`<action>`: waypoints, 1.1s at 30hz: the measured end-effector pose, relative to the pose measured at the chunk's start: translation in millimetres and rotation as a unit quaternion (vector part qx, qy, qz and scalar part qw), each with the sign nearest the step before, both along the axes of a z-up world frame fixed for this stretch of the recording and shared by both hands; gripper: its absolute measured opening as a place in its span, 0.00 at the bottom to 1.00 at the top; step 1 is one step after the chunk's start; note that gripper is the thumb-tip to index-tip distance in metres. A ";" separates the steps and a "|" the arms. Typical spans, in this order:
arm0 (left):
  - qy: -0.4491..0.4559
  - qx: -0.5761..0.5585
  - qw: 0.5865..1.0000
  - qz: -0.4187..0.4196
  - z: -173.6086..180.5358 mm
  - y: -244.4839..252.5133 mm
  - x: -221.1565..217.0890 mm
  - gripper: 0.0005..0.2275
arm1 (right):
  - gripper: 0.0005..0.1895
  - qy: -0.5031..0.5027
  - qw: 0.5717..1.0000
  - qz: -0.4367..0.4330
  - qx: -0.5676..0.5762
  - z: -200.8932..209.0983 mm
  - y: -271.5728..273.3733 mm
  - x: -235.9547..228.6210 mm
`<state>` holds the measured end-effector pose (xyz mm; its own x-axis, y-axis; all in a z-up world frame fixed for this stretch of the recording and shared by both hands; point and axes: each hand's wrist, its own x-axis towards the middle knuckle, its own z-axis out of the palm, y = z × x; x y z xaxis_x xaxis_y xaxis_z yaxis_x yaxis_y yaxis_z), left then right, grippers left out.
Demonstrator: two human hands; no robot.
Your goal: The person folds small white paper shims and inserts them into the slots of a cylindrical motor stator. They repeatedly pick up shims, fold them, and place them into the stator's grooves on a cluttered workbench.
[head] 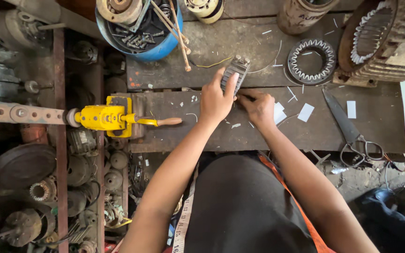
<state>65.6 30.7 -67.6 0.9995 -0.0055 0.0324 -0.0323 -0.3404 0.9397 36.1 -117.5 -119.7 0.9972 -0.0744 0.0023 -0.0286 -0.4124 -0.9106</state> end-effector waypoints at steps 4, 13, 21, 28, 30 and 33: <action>0.009 -0.026 1.000 0.006 -1.7 9.5 -1.8 0.20 | 0.12 -0.177 0.971 0.087 -0.138 3.5 -6.6 -1.7; -0.007 -0.038 0.999 -0.009 -2.1 20.3 -0.4 0.18 | 0.07 -0.061 0.974 0.085 -0.199 -2.2 -1.8 6.9; -0.005 -0.062 0.998 -0.005 -2.7 21.2 1.3 0.17 | 0.06 -0.144 0.979 0.034 -0.142 -4.3 -5.5 -5.2; -0.002 -0.070 0.998 -0.011 -2.1 22.7 3.7 0.17 | 0.13 -0.053 0.995 -0.035 -0.081 9.6 10.6 -12.5; 0.007 -0.084 0.996 -0.009 -2.0 20.9 2.9 0.17 | 0.15 -0.040 0.996 -0.040 -0.072 11.0 11.6 -14.3; 0.000 -0.082 0.997 -0.012 -2.2 21.3 3.3 0.16 | 0.16 -0.058 0.996 -0.026 -0.057 0.1 12.7 -16.8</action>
<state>68.9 51.9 -69.8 0.9991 -0.0242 0.0342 -0.0380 -0.1812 0.9827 19.4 -104.8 -119.6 0.9846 -0.1189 0.1281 0.0494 -0.5136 -0.8566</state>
